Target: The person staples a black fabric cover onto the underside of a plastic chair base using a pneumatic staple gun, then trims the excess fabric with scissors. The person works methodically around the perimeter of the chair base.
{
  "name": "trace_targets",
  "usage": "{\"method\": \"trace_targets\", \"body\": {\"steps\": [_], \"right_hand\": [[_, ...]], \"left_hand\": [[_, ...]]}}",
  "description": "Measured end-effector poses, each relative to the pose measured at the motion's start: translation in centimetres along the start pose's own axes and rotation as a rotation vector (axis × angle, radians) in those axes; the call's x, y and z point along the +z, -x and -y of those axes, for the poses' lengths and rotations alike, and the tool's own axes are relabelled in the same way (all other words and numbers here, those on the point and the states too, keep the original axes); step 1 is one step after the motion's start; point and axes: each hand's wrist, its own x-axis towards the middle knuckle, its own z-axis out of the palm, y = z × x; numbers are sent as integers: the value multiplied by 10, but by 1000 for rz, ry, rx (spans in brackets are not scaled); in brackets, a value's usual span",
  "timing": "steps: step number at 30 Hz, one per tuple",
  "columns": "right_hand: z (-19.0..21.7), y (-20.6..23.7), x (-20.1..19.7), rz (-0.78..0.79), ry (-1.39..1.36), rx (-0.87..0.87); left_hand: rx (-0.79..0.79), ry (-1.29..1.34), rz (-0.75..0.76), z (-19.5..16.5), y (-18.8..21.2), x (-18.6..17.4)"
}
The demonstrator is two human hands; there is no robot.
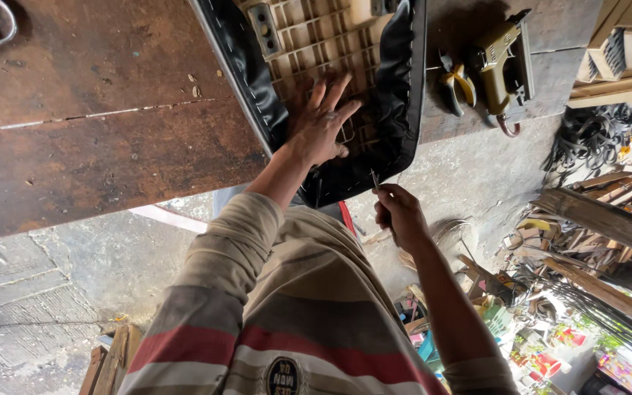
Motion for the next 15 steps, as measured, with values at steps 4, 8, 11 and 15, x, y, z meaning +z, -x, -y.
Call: {"method": "trace_targets", "body": {"steps": [4,8,11,15], "right_hand": [[-9,7,3,-114,265,-320],[14,39,8,-340,945,-500],[43,48,22,-250,1174,-369],[75,39,39,-99,1354,-245]], "left_hand": [[5,10,10,3,-2,3],[23,2,-20,6,-3,8],[7,-3,-20,5,-5,11],[-25,31,-2,4,-5,10]]}}
